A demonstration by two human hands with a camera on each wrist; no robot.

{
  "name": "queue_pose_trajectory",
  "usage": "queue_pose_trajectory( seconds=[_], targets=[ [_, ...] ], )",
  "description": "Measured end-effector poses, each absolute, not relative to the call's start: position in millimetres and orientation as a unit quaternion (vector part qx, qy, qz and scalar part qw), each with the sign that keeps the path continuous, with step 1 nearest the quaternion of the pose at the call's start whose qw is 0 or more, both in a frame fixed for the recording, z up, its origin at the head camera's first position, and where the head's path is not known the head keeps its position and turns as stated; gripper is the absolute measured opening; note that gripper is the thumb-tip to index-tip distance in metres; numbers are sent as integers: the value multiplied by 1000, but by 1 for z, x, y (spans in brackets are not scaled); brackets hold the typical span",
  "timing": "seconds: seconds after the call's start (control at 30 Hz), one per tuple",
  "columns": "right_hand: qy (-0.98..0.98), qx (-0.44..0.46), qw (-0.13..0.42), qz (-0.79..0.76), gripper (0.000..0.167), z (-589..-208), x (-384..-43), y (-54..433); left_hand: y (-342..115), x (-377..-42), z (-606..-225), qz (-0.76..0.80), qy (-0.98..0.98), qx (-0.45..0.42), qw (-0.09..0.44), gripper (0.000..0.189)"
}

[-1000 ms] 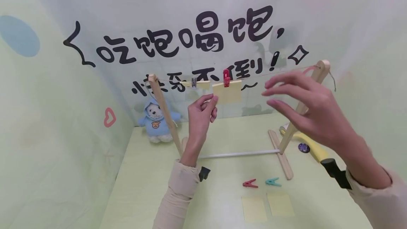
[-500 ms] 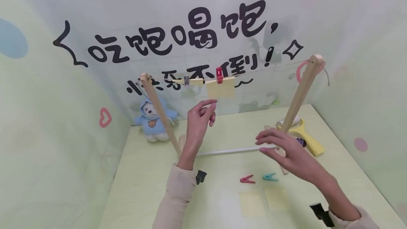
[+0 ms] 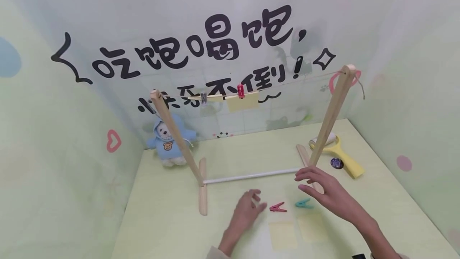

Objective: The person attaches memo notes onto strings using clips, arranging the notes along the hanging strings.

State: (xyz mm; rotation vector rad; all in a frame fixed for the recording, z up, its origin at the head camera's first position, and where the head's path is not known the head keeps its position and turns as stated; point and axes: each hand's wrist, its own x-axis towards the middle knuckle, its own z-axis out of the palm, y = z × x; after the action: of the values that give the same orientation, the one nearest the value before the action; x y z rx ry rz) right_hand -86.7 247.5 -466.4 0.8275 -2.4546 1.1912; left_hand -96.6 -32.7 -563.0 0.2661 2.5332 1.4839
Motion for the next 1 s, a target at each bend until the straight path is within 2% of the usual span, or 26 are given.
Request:
queue_pose_trajectory(
  seconds=[0.13, 0.3, 0.4, 0.5, 0.63, 0.77, 0.9, 1.0],
  targets=[
    [-852, 282, 140, 419, 40, -475, -86, 248, -25, -62, -594, 450, 883, 99, 88, 47],
    [-854, 277, 122, 423, 35, -489, -92, 249, -19, -45, -594, 450, 884, 91, 87, 53],
    [-857, 269, 113, 426, 25, -518, -100, 250, -18, -42, -596, 441, 889, 93, 81, 56],
    [-850, 287, 128, 424, 16, -564, -105, 250, -17, -40, -601, 413, 902, 100, 81, 62],
    [-865, 313, 168, 355, 32, -600, -101, 239, -16, -39, -606, 376, 917, 115, 67, 64],
    [-895, 302, 170, 280, 47, -601, -94, 226, -15, -41, -611, 364, 921, 133, 43, 60],
    [-910, 292, 153, 250, 45, -601, -91, 220, -14, -41, -624, 347, 926, 144, 19, 56],
    [-912, 292, 161, 238, 45, -603, -90, 219, -15, -41, -631, 335, 931, 147, 3, 55]
  ],
)
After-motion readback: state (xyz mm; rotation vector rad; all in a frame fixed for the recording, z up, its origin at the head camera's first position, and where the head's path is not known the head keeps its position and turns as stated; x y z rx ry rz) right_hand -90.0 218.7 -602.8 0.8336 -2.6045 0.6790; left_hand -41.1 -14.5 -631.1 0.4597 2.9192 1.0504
